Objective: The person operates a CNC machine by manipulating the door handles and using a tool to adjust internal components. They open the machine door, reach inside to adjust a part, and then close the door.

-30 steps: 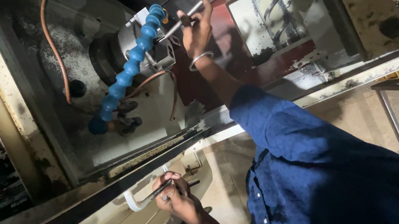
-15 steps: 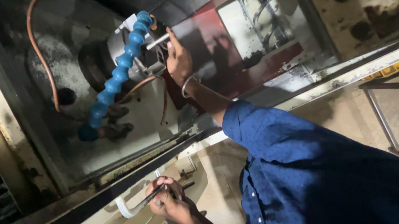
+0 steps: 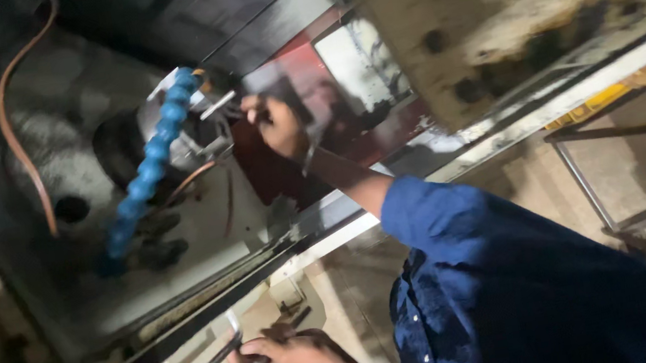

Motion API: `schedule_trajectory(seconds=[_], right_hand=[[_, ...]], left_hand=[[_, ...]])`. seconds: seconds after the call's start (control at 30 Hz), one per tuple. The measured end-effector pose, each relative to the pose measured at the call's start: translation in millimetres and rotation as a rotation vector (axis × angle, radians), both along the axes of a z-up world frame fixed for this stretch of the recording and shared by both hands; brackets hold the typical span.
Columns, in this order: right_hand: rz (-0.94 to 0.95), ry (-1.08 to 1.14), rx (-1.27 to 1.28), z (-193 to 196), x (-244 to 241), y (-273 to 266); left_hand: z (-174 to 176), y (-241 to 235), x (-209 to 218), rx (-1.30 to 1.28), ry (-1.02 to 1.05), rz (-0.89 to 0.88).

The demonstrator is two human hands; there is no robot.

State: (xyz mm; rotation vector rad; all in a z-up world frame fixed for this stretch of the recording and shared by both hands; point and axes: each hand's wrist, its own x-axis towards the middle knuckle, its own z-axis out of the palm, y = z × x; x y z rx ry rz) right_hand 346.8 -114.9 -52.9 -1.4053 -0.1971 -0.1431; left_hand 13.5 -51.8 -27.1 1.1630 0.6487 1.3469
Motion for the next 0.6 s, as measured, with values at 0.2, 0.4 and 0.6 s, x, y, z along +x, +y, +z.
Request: schedule_trajectory(seconds=[0.2, 0.4, 0.6], right_hand=[[0.453, -0.213, -0.201, 45, -117, -131], [0.617, -0.004, -0.59, 129, -221, -290], [0.071, -0.415, -0.491, 153, -224, -452]], left_hand=[[-31, -98, 47, 0.22, 0.645, -0.641], [-16, -269, 50, -0.128, 0.289, -1.047], [0, -407, 96, -0.193, 0.084, -1.058]])
